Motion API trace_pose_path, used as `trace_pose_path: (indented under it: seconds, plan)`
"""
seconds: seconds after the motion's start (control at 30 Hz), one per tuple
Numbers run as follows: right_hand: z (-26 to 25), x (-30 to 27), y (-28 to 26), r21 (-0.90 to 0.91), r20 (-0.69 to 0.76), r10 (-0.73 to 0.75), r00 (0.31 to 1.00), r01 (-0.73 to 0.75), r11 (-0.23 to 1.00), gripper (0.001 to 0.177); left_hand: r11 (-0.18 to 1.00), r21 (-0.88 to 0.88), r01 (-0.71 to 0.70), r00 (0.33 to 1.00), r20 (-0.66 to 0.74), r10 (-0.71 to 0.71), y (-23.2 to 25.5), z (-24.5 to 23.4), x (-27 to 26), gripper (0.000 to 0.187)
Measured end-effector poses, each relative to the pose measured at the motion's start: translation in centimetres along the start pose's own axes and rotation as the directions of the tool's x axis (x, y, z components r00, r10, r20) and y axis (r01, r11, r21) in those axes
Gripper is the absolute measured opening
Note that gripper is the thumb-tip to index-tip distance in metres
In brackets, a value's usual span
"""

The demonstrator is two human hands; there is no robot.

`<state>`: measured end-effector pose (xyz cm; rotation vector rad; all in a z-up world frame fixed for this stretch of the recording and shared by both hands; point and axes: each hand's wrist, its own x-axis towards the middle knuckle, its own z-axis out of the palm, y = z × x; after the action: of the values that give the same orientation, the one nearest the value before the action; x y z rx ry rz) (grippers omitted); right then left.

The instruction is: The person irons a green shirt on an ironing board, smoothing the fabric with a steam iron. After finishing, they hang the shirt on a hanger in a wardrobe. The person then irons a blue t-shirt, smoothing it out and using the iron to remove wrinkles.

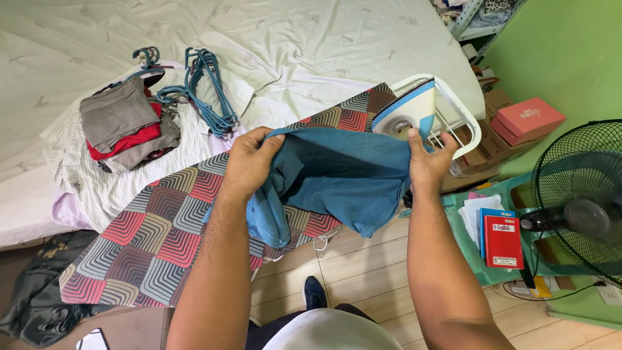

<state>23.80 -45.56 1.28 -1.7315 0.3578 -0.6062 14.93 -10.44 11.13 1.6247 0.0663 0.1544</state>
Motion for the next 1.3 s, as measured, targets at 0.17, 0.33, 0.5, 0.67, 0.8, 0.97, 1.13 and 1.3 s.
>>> trace_pose_path:
  seconds: [0.17,0.33,0.5,0.67,0.8,0.97,1.13,1.3]
  plan:
    - [-0.8,-2.3,0.4,0.192,-0.075,-0.101,0.992,0.114,0.975,0.065,0.997,0.036,-0.069,0.993,-0.095,0.072,0.6,-2.7,-1.7,0.018]
    - [-4.2,-4.4,-7.6,0.109,0.542,-0.064,0.838,0.005,0.994,0.045,0.984,0.055,-0.168,0.953,-0.244,0.177,2.7,-7.1,-4.7,0.019]
    - [-5.4,-6.4,-15.0,0.003,0.605,-0.205,0.769,0.255,0.967,0.019,0.887,0.299,-0.351,0.877,-0.228,0.424,6.7,-12.9,-10.0,0.016]
    - [-7.7,-9.5,-20.9,0.107,0.381,-0.514,0.769,0.515,0.85,0.01,0.631,0.69,-0.356,0.859,-0.024,0.511,11.1,-17.3,-17.9,0.023]
    - [-8.6,-12.6,-25.4,0.177,0.129,-0.706,0.696,0.685,0.707,0.011,0.467,0.851,-0.241,0.899,0.014,0.439,12.6,-20.5,-21.9,0.028]
    - [-9.8,-15.7,-25.5,0.193,0.053,-0.77,0.636,0.75,0.632,0.013,0.525,0.851,0.008,0.961,-0.153,0.233,11.0,-23.3,-26.9,0.026]
    - [-11.0,-16.3,-23.3,0.204,0.007,-0.773,0.634,0.756,0.622,0.007,0.737,0.655,0.165,0.962,-0.271,0.025,10.2,-25.2,-31.1,0.03]
    - [-12.9,-18.2,-24.1,0.182,-0.027,-0.685,0.728,0.677,0.713,0.011,0.951,0.304,0.064,0.946,-0.323,0.04,11.0,-26.8,-34.0,0.025]
